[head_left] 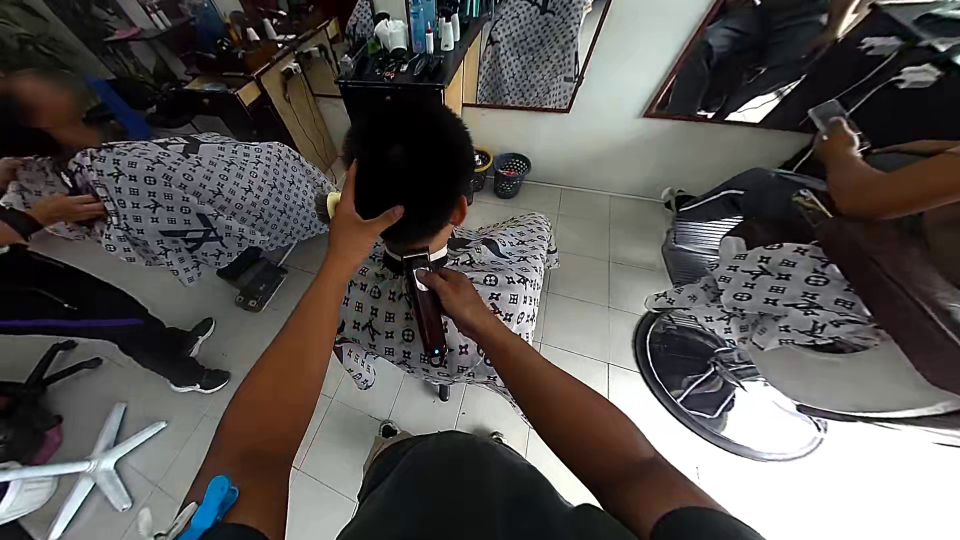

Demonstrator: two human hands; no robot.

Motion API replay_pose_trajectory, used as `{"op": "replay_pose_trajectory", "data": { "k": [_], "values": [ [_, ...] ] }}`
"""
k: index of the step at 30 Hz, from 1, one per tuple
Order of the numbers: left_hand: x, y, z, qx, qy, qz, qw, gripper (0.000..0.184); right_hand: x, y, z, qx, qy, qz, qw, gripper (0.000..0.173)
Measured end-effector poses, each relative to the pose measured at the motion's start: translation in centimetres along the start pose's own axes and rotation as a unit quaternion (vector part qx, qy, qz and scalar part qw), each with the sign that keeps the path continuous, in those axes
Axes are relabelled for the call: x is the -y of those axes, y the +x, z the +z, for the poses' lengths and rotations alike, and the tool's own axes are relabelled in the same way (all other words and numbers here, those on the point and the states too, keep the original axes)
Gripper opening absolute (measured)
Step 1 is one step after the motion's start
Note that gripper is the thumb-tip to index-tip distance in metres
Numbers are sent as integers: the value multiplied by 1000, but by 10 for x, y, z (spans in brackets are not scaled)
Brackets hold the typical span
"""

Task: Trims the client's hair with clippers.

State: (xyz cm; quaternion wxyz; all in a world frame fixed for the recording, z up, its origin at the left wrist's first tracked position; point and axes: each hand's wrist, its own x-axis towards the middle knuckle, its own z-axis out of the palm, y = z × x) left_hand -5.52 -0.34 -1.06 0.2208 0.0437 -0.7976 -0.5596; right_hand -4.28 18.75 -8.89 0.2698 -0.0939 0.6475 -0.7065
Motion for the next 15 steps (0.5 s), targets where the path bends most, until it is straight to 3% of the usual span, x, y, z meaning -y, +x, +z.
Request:
{"op": "replay_pose_trajectory", "data": {
  "k": [3,8,12,15],
  "values": [
    [2,-1,0,2,5,-4,1000,105,-3,0,1,-13,-48,-59,997,37],
    [2,-1,-1,9,-6,7,1000,104,0,-2,-4,-9,-49,-27,998,40],
    [2,-2,-1,12,-15,9,1000,104,-2,-8,-10,-6,-44,-117,992,33],
    [1,-2,0,9,-20,7,1000,102,7,-9,-24,8,-23,-23,999,37]
  ]
}}
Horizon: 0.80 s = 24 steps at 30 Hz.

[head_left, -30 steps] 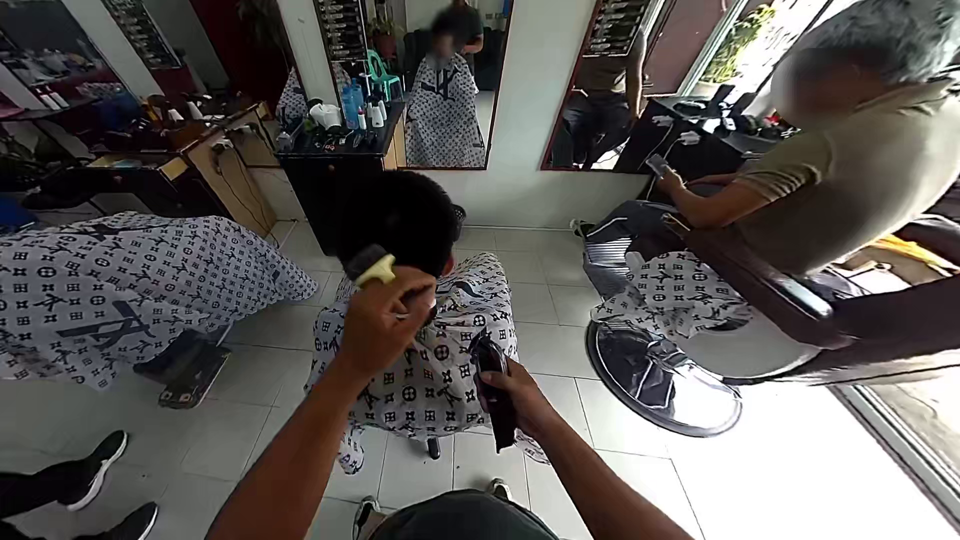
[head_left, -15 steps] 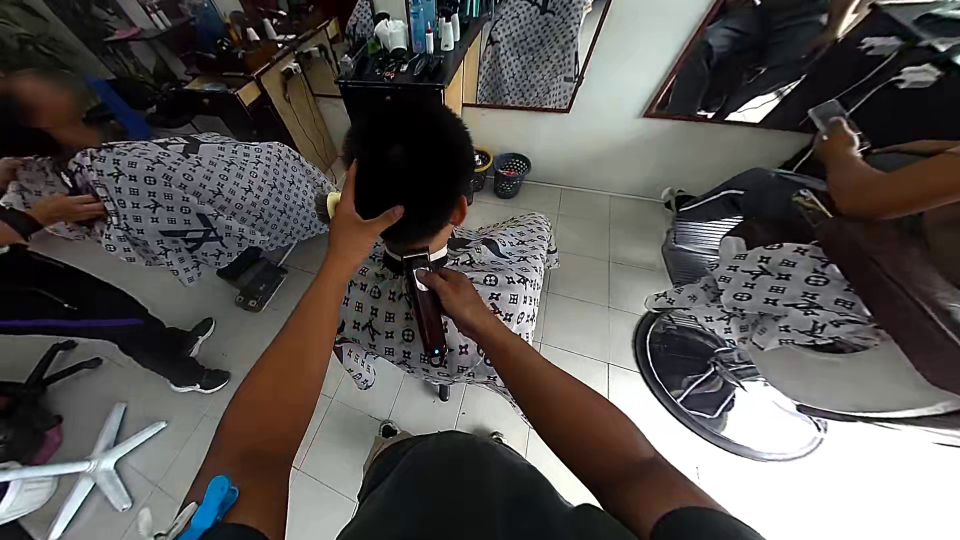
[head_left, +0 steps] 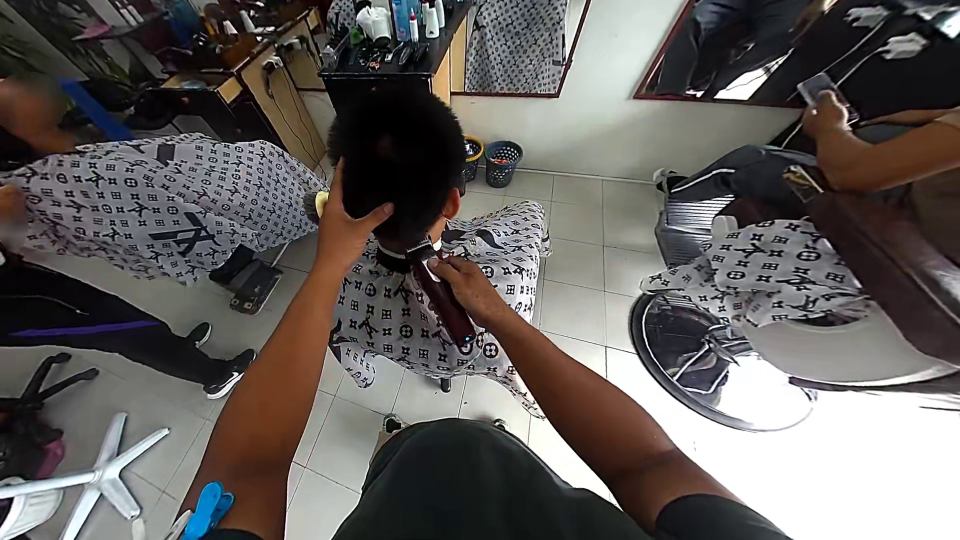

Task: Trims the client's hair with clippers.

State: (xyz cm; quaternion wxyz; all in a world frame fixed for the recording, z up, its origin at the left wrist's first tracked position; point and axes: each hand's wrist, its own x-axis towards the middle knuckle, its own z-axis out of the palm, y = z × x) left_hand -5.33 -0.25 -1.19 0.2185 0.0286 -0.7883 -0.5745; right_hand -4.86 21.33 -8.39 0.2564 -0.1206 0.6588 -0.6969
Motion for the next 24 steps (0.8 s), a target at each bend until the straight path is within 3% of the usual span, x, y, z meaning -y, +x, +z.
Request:
{"op": "replay_pose_trajectory", "data": {
  "k": [2,6,8,10,11,13,14,15,18,20,21,24],
  "values": [
    [-1,2,2,0,-1,0,1000,101,2,4,-7,6,11,32,999,40],
    [-5,-9,-2,5,6,-10,1000,101,-13,-1,-16,52,3,-96,994,42],
    [-11,-28,-9,-75,-9,18,997,92,-19,-18,-40,83,-18,-93,992,42],
    [-5,-51,-5,-157,1,108,982,72,-34,-41,-66,67,24,-50,996,41],
    [-3,-68,3,-127,18,118,985,60,-48,-53,-74,36,83,-31,995,41],
    [-9,-88,17,102,-8,39,994,36,-74,-69,-85,-25,221,-6,975,47],
    [-12,-87,25,215,-49,-3,975,30,-81,-75,-89,-42,258,15,965,55],
    [-10,-84,37,256,-98,-8,962,23,-85,-80,-95,-47,269,38,961,63],
    [-3,-64,73,208,-178,-28,961,17,-93,-86,-113,-4,259,57,964,78],
    [-1,-56,84,277,-111,-108,948,21,-97,-89,-123,11,242,49,969,73],
    [1,-58,87,287,-114,-102,946,18,-97,-89,-128,7,237,43,971,68],
    [10,-58,94,188,-236,-8,953,12,-90,-80,-148,-12,241,21,970,57]
  ]
}}
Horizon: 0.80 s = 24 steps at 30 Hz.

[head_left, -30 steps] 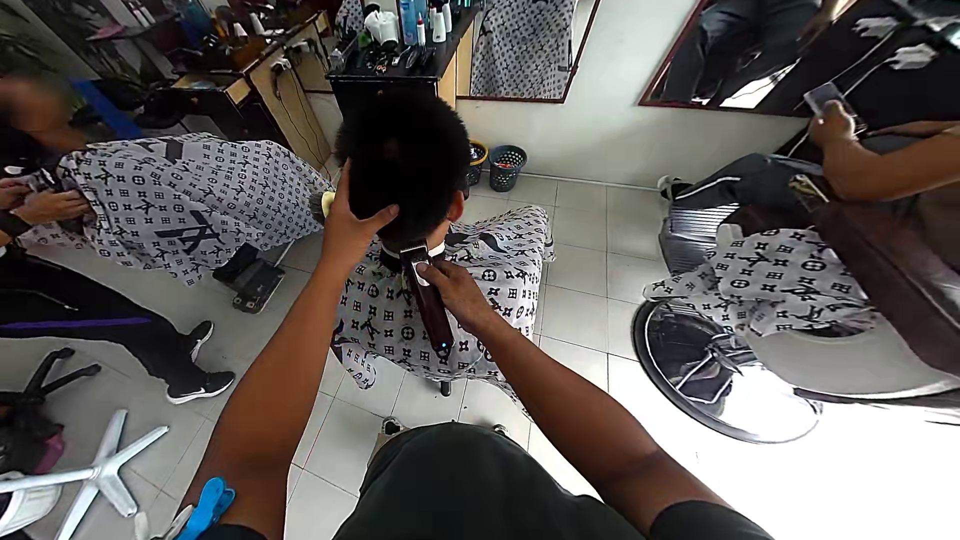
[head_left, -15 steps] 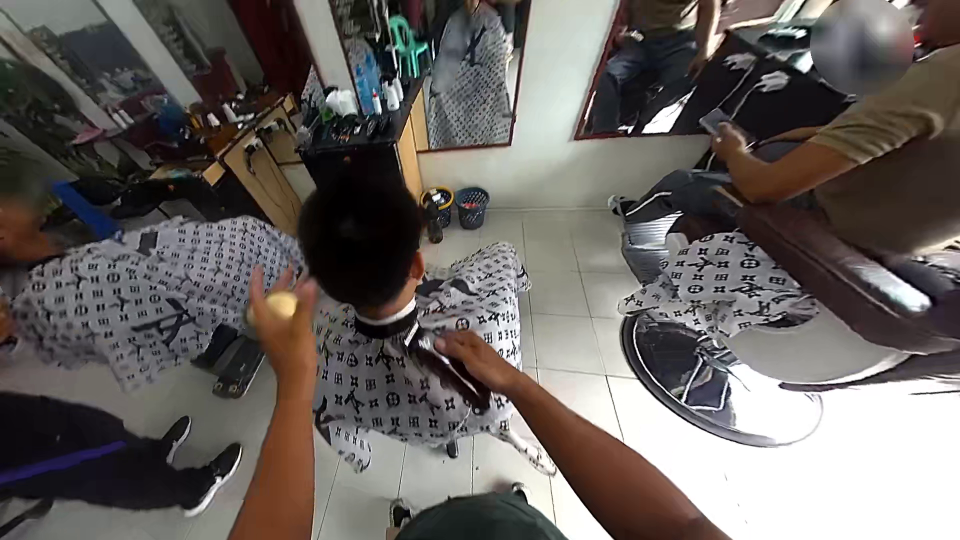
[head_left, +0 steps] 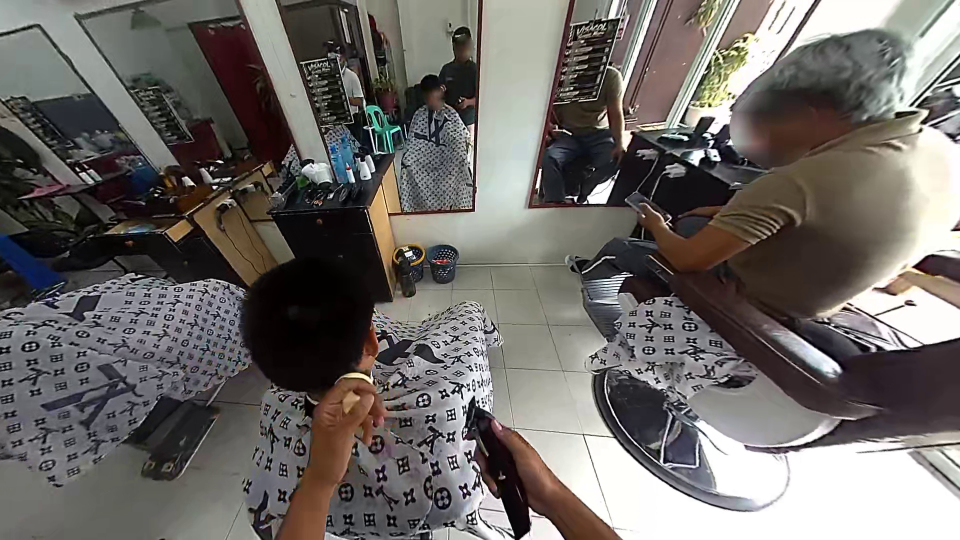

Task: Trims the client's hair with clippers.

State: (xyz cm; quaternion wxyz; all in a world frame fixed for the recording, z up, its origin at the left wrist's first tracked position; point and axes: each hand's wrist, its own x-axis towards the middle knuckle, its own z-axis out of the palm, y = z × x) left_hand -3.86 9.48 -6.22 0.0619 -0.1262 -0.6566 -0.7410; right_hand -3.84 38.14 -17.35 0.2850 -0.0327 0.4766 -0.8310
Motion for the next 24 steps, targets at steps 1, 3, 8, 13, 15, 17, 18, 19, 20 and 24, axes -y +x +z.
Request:
{"op": "replay_pose_trajectory", "data": {
  "k": [1,3,8,13,15,17,18,19,20,24],
  "values": [
    [1,-1,-2,4,5,-21,1000,18,3,3,-2,0,0,-1,1000,56],
    [-6,-11,-6,52,89,-61,993,29,10,9,-3,0,0,-6,1000,54],
    [-33,-25,-46,-200,303,291,885,22,37,27,4,-11,-3,-48,999,73],
    [-25,10,-71,-355,320,174,861,124,58,70,-3,53,12,-46,997,77],
    [-15,18,-67,-368,305,117,871,138,66,96,-6,98,5,-41,994,75],
    [-3,16,-57,-397,304,70,863,140,73,123,-10,140,-17,-22,990,73],
    [3,12,-51,-416,308,55,854,140,78,137,-12,163,-37,-11,986,70],
    [9,9,-44,-435,309,48,845,139,84,152,-14,186,-61,0,981,66],
    [14,5,-36,-455,311,43,834,137,92,166,-16,210,-86,13,974,60],
    [27,-3,18,-581,329,50,743,105,118,207,-14,302,-141,59,941,48]
  ]
}}
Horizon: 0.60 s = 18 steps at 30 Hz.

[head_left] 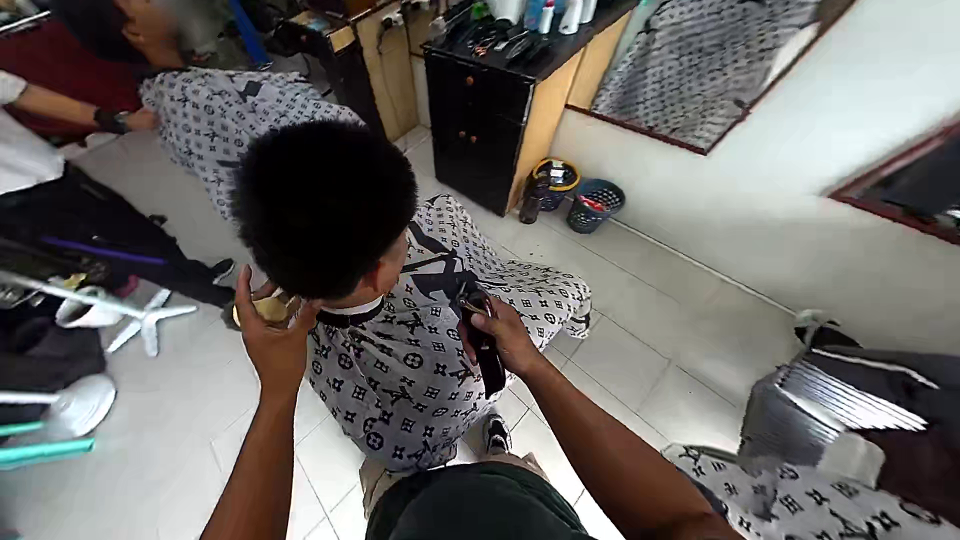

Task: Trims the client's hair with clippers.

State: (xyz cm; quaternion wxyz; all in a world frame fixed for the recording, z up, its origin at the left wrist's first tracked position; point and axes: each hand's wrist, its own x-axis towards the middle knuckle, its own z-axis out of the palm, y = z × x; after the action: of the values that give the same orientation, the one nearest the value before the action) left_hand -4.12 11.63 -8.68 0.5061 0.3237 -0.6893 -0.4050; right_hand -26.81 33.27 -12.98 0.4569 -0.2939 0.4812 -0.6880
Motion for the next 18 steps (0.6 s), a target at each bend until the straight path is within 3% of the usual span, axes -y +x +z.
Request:
{"op": "replay_pose_trajectory", "data": {
  "k": [3,5,6,11,14,18],
  "values": [
    [-22,-29,19,-111,124,144,976,59,22,26,-5,36,-9,55,998,44],
    [-46,-35,38,-113,227,239,937,29,36,42,-1,43,-14,100,994,58],
    [-57,-34,49,-96,267,266,921,23,42,51,1,51,-21,113,992,56],
    [-74,-28,83,-28,345,216,913,23,62,75,9,152,-104,81,979,38],
    [-68,-29,87,-77,340,194,917,19,63,73,9,194,-97,49,975,39],
    [-64,-32,77,-63,290,159,942,19,57,64,17,163,-91,65,980,29]
  ]
}}
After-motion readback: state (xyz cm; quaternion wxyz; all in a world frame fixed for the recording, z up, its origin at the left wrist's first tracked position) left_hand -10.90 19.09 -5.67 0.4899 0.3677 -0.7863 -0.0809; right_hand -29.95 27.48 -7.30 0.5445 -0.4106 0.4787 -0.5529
